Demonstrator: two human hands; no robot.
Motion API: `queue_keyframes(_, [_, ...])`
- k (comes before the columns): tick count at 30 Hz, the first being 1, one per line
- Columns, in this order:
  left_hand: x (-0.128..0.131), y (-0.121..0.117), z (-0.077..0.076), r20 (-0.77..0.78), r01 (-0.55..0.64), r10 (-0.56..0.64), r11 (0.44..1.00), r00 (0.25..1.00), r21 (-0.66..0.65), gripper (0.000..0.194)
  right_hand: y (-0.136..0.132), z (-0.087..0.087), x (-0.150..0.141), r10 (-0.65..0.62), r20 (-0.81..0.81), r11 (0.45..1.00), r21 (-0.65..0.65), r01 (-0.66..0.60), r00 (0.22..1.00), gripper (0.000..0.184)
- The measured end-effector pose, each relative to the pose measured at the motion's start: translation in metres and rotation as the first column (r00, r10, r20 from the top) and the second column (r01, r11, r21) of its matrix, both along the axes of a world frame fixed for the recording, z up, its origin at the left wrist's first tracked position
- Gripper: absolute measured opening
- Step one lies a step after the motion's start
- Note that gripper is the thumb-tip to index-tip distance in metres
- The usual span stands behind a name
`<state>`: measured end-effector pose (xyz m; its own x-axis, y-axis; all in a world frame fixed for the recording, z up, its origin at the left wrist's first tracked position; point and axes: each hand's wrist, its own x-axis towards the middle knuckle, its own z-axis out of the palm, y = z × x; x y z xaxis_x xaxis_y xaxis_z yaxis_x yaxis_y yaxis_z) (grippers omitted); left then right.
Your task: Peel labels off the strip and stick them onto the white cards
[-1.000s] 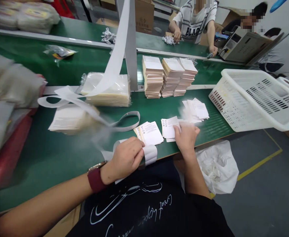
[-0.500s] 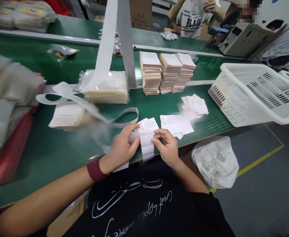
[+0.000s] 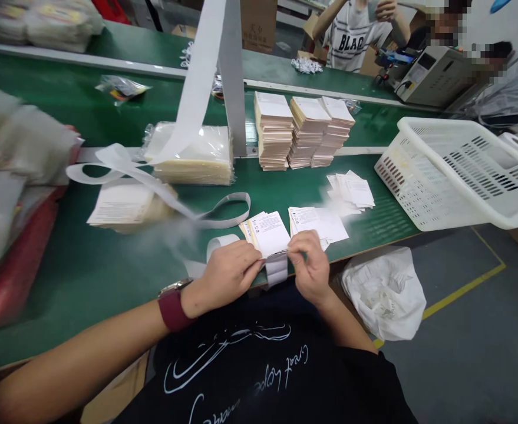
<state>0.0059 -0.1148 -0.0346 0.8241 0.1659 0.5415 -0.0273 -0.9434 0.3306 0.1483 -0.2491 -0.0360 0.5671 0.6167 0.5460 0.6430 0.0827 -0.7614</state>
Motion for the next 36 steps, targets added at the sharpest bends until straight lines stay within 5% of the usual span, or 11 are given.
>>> queue_keyframes(3, [-0.001,-0.005,0.001,-0.067,0.0,0.009,0.991,0.998,0.132,0.024,0.008,0.006,0.018,-0.123,-0.049,0.988,0.089,0.127,0.991,0.007])
queue_keyframes(10, [-0.001,-0.008,-0.006,-0.162,0.098,-0.072,0.982,0.984,0.162,0.012,0.039,-0.005,0.032,-0.013,-0.097,0.94,-0.341,-0.021,0.995,0.011])
queue_keyframes(22, [-0.002,-0.007,-0.006,-0.199,0.122,-0.097,0.986,0.975,0.117,0.008,0.04,-0.013,0.032,-0.019,0.01,0.891,-0.453,0.021,1.0,0.011])
queue_keyframes(28, [-0.002,-0.008,-0.009,-0.207,0.113,-0.083,0.983,0.975,0.142,0.008,0.041,-0.01,0.026,0.01,0.29,0.823,-0.546,0.157,0.957,0.01])
queue_keyframes(32, [-0.001,-0.008,-0.01,-0.206,0.128,-0.101,0.985,0.973,0.119,0.01,0.041,-0.009,0.026,-0.092,0.461,0.74,-0.561,0.371,0.882,0.033])
queue_keyframes(36, [-0.002,-0.01,-0.01,-0.196,0.121,-0.096,0.985,0.976,0.12,0.01,0.04,-0.011,0.027,-0.046,0.453,0.751,-0.572,0.33,0.89,0.03])
